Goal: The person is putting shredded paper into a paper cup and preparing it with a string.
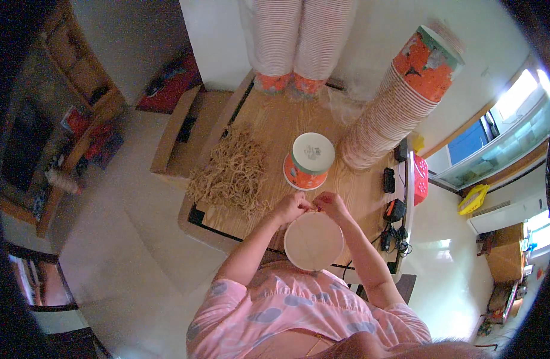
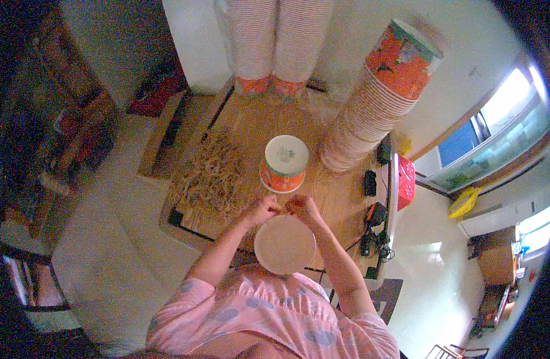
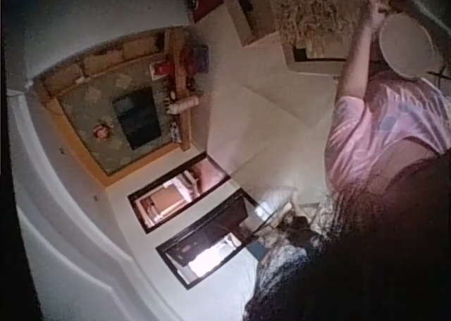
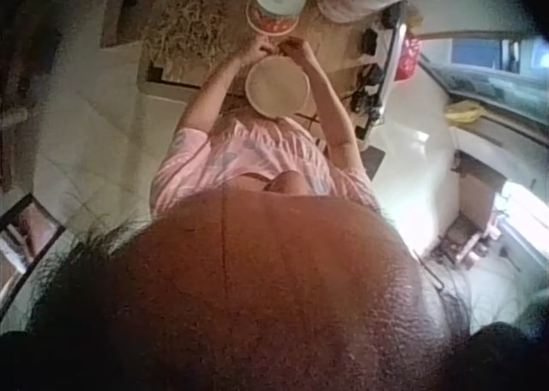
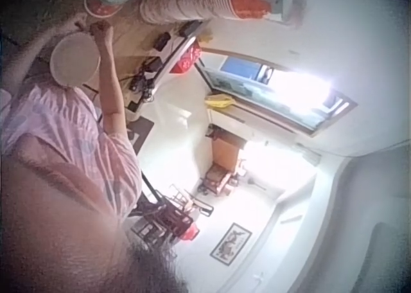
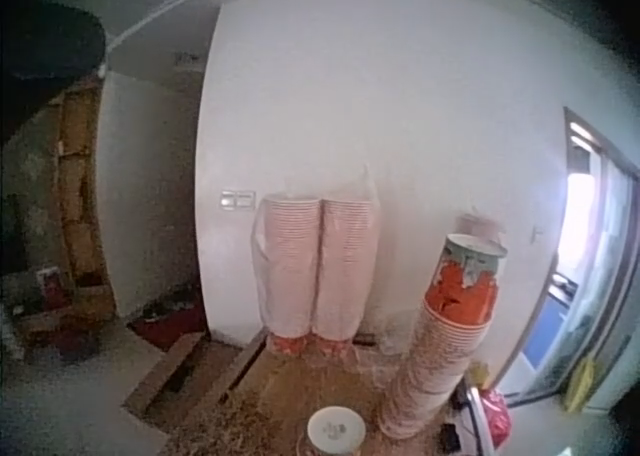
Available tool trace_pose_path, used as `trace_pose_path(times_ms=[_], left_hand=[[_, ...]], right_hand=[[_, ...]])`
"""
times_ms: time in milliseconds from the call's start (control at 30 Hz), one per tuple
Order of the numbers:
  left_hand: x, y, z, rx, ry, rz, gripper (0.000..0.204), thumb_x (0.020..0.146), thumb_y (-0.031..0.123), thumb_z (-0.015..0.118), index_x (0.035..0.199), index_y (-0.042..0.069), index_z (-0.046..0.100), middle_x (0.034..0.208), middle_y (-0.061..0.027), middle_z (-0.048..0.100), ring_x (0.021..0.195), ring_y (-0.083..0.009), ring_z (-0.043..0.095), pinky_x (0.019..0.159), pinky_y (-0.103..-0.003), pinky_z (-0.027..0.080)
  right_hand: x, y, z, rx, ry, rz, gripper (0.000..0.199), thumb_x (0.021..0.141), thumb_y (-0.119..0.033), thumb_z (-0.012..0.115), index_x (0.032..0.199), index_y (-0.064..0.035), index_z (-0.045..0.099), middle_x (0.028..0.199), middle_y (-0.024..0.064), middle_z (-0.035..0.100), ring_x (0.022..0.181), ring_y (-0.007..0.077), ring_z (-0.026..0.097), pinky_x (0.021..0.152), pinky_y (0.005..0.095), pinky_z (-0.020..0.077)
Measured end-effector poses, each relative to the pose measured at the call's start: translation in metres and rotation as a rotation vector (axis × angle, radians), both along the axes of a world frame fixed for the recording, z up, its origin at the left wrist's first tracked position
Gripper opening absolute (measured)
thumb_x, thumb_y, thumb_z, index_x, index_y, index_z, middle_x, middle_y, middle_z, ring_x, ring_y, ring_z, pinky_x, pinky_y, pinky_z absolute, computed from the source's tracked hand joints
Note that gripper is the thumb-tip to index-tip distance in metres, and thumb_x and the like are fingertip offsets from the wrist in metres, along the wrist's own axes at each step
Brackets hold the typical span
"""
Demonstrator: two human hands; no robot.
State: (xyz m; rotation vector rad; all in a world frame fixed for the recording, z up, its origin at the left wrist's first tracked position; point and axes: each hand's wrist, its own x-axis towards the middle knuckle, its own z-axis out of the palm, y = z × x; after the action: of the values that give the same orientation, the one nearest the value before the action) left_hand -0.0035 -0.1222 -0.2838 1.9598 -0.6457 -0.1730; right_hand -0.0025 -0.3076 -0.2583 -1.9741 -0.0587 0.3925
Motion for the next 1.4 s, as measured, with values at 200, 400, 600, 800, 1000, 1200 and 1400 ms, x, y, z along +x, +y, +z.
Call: trace_pose_path(times_ms=[200,400,600,800,1000,1200,1400], left_hand=[[0.002,-0.005,0.010,0.141,-0.033,-0.054,0.016,0.069,0.012,0.062,0.084,0.010,0.066,0.074,-0.0144,0.056,0.073,-0.0301,0.057,0.068,-0.039,0.045],[-0.012,-0.012,0.003,-0.121,-0.077,0.026,0.015,0.078,0.017,0.060,0.084,0.003,0.060,0.075,-0.0080,0.059,0.069,-0.0178,0.057,0.064,-0.031,0.046],[-0.018,-0.013,0.003,-0.453,0.805,0.087,0.014,0.084,0.019,0.057,0.085,0.005,0.060,0.077,0.0008,0.059,0.068,-0.0078,0.053,0.062,-0.024,0.044],[-0.020,-0.014,0.009,-0.469,0.914,0.232,0.016,0.083,0.019,0.058,0.087,0.004,0.062,0.077,-0.0013,0.061,0.067,-0.0093,0.055,0.062,-0.024,0.045],[-0.023,-0.015,0.008,-0.498,0.912,0.250,0.017,0.080,0.019,0.060,0.089,0.005,0.065,0.082,-0.0023,0.064,0.072,-0.0113,0.058,0.065,-0.025,0.047],[-0.026,-0.013,0.013,-0.580,0.942,0.249,0.015,0.080,0.015,0.061,0.088,0.002,0.064,0.081,-0.0037,0.063,0.070,-0.0109,0.058,0.065,-0.023,0.047],[-0.026,-0.012,0.015,-0.437,0.850,0.288,0.013,0.080,0.010,0.061,0.089,0.002,0.064,0.081,-0.0030,0.063,0.072,-0.0101,0.058,0.066,-0.024,0.047]], right_hand=[[0.004,-0.005,-0.014,0.067,0.007,0.078,0.008,0.078,-0.008,0.060,0.077,0.0001,0.060,0.068,0.0013,0.058,0.061,0.0089,0.052,0.055,0.0237,0.0436],[-0.002,-0.010,-0.007,-0.064,0.025,0.133,0.009,0.079,-0.008,0.059,0.075,-0.0006,0.060,0.068,0.0008,0.058,0.063,0.0077,0.052,0.055,0.0234,0.0429],[-0.022,-0.008,0.022,-0.060,-0.025,0.012,0.008,0.077,-0.008,0.061,0.077,0.0001,0.061,0.068,0.0033,0.060,0.065,0.0083,0.054,0.059,0.0243,0.0443],[-0.047,0.014,0.038,-0.165,-0.283,-0.240,0.008,0.075,-0.008,0.063,0.080,-0.0009,0.062,0.071,0.0071,0.062,0.065,0.0130,0.057,0.061,0.0272,0.0461],[-0.055,0.016,0.027,-0.351,-0.598,-0.149,0.008,0.074,-0.007,0.064,0.081,-0.0052,0.065,0.075,0.0090,0.062,0.071,0.0241,0.059,0.066,0.0327,0.0458],[-0.062,0.019,0.037,-0.345,-0.657,-0.136,0.012,0.074,-0.009,0.063,0.085,-0.0073,0.066,0.084,0.0087,0.062,0.077,0.0250,0.058,0.077,0.0348,0.0417],[-0.053,0.010,0.033,-0.081,-0.308,-0.140,0.013,0.078,-0.010,0.061,0.089,-0.0049,0.065,0.086,0.0072,0.063,0.080,0.0175,0.059,0.071,0.0308,0.0454]])
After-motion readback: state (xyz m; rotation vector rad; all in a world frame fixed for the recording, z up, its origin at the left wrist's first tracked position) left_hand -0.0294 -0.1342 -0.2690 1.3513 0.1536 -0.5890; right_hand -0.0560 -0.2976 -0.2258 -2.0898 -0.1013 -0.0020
